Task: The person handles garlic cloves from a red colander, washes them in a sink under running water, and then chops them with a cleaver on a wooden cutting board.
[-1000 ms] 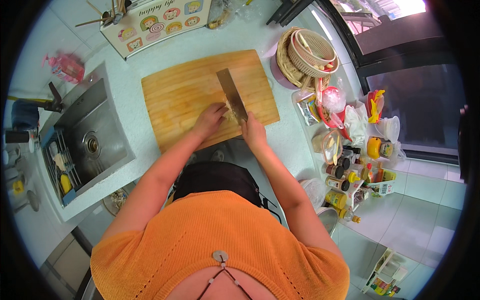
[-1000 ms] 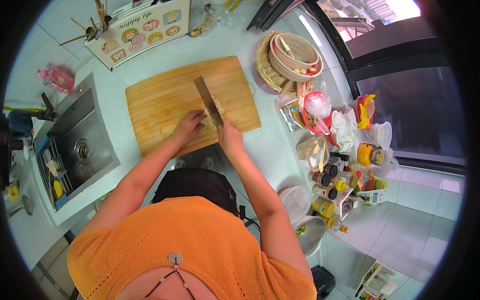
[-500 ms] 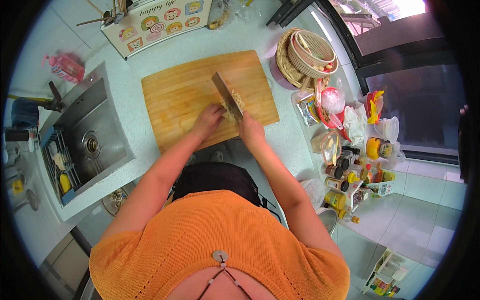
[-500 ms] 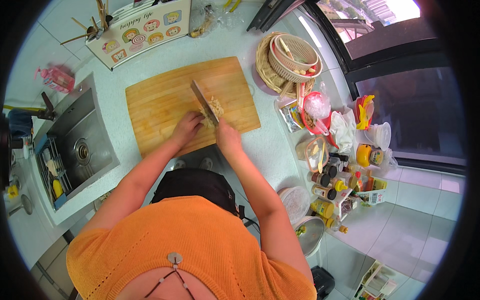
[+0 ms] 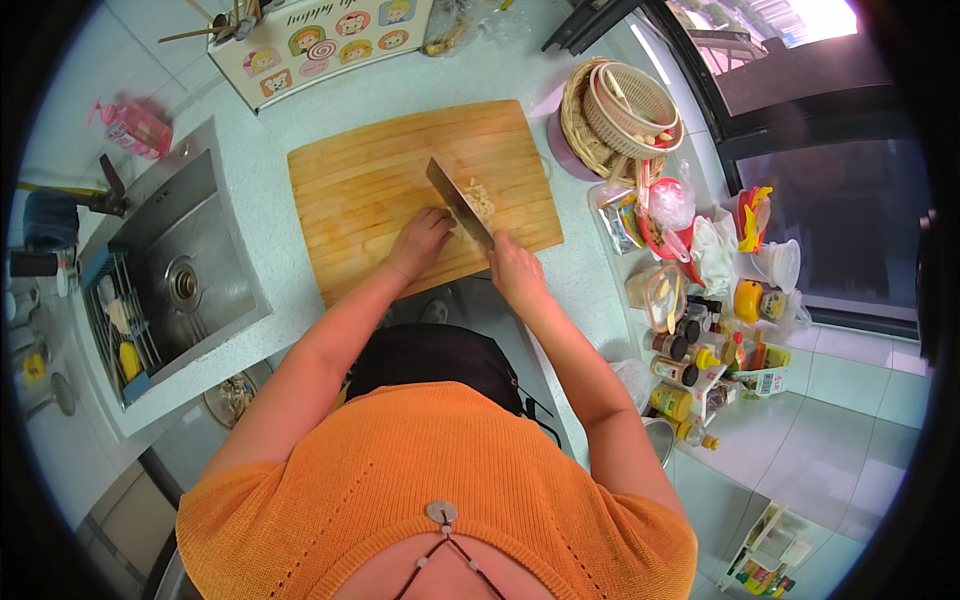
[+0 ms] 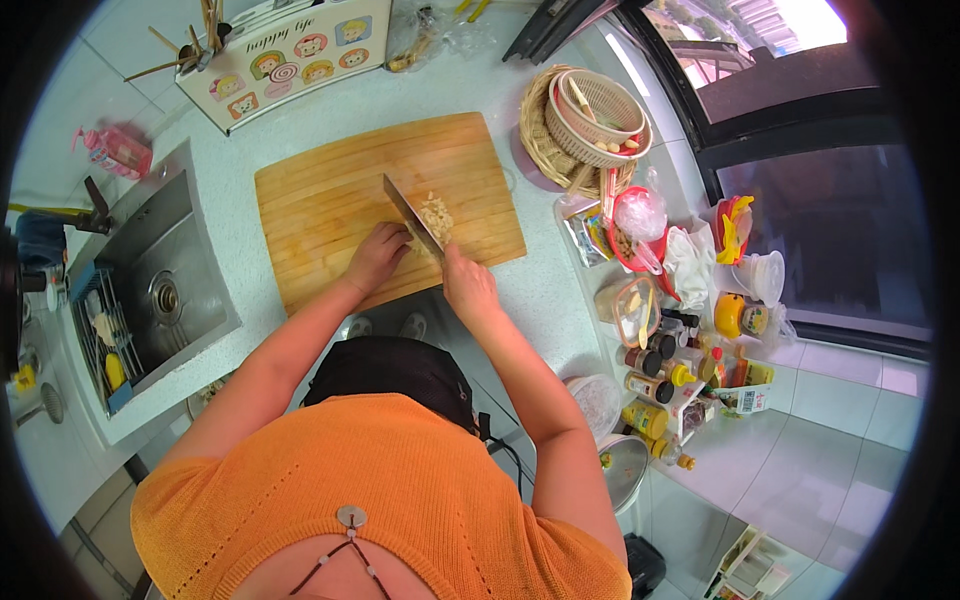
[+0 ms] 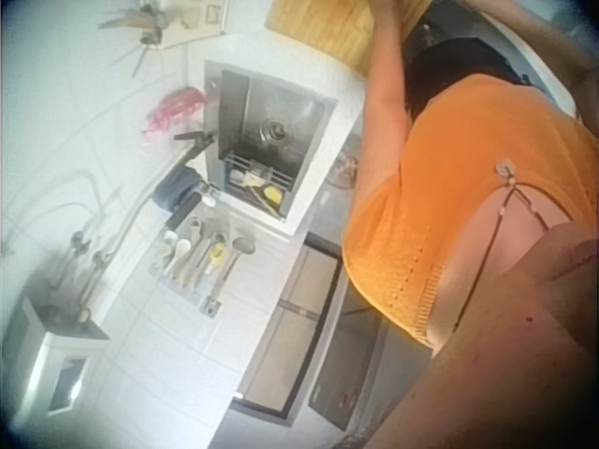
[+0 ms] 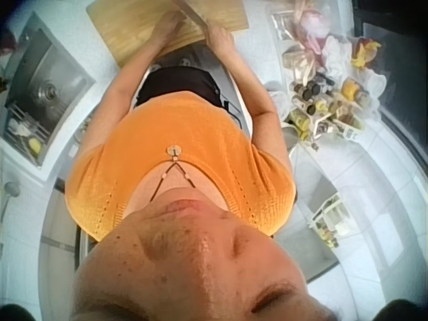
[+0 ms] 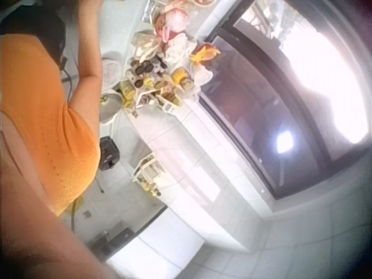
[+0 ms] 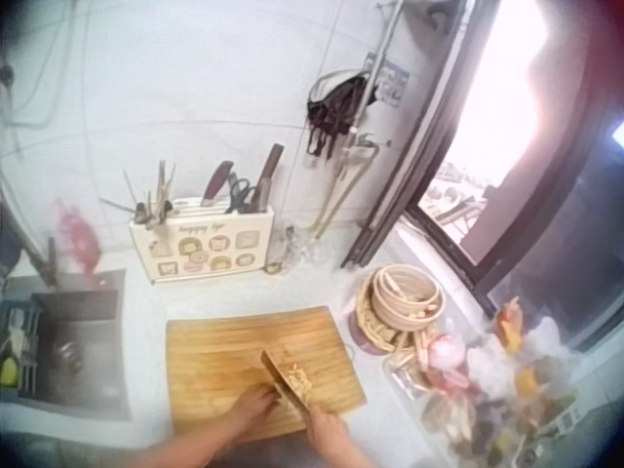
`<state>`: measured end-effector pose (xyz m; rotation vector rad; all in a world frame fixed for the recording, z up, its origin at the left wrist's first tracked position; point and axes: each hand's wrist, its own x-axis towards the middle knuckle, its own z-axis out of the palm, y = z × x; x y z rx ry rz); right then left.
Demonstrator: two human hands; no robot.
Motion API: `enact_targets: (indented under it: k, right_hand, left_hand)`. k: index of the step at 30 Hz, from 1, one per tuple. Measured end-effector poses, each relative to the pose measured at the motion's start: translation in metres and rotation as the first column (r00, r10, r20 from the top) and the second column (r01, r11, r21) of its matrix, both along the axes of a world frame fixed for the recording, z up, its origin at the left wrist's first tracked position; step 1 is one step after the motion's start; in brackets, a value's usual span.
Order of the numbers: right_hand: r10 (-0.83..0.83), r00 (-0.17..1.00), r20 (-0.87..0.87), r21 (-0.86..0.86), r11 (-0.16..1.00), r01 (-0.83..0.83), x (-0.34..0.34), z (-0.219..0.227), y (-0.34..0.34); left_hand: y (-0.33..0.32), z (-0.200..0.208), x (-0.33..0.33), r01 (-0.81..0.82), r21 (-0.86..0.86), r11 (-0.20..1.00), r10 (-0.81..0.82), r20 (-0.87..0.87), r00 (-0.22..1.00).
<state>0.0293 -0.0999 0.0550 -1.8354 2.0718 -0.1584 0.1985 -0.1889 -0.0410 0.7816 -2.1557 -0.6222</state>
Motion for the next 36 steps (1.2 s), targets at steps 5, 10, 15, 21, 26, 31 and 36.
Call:
enact_targets:
  k: [5, 10, 15, 21, 26, 31, 36]
  right_hand:
    - [-0.068, 0.998, 0.001, -0.012, 0.998, 0.068, 0.003, -0.026, -0.006]
    - [-0.079, 0.987, 0.14, -0.146, 0.984, 0.099, -0.002, -0.019, 0.0]
    - [-0.026, 0.998, 0.06, -0.029, 0.999, 0.028, 0.004, 0.008, 0.003]
    - [-0.029, 0.999, 0.046, -0.013, 0.999, 0.029, 0.009, -0.015, -0.002]
    - [-0.081, 0.989, 0.122, -0.124, 0.988, 0.096, 0.001, -0.026, -0.014]
    - [-0.029, 0.997, 0.075, -0.029, 0.999, 0.031, 0.0, -0.004, -0.003]
    - [-0.049, 0.998, 0.042, 0.05, 0.998, 0.047, 0.01, -0.003, -0.007]
  left_hand:
    - [-0.002, -0.004, -0.002, 0.012, 0.02, 1.0, -0.013, 0.008, 1.0]
    - [-0.002, -0.003, -0.001, -0.006, 0.014, 1.0, 0.006, 0.005, 1.0]
    - [0.001, 0.0, -0.002, -0.023, 0.039, 0.999, 0.024, -0.016, 1.0]
    - [0.001, -0.003, -0.003, 0.008, 0.022, 1.0, -0.008, -0.016, 1.0]
    - [-0.003, -0.009, -0.002, -0.018, -0.012, 1.0, 0.018, 0.02, 1.0]
    - [0.001, -0.009, -0.002, -0.045, 0.016, 0.999, 0.045, -0.014, 0.999]
    - [0.0, -0.002, -0.003, -0.019, 0.008, 1.0, 0.019, -0.03, 0.999]
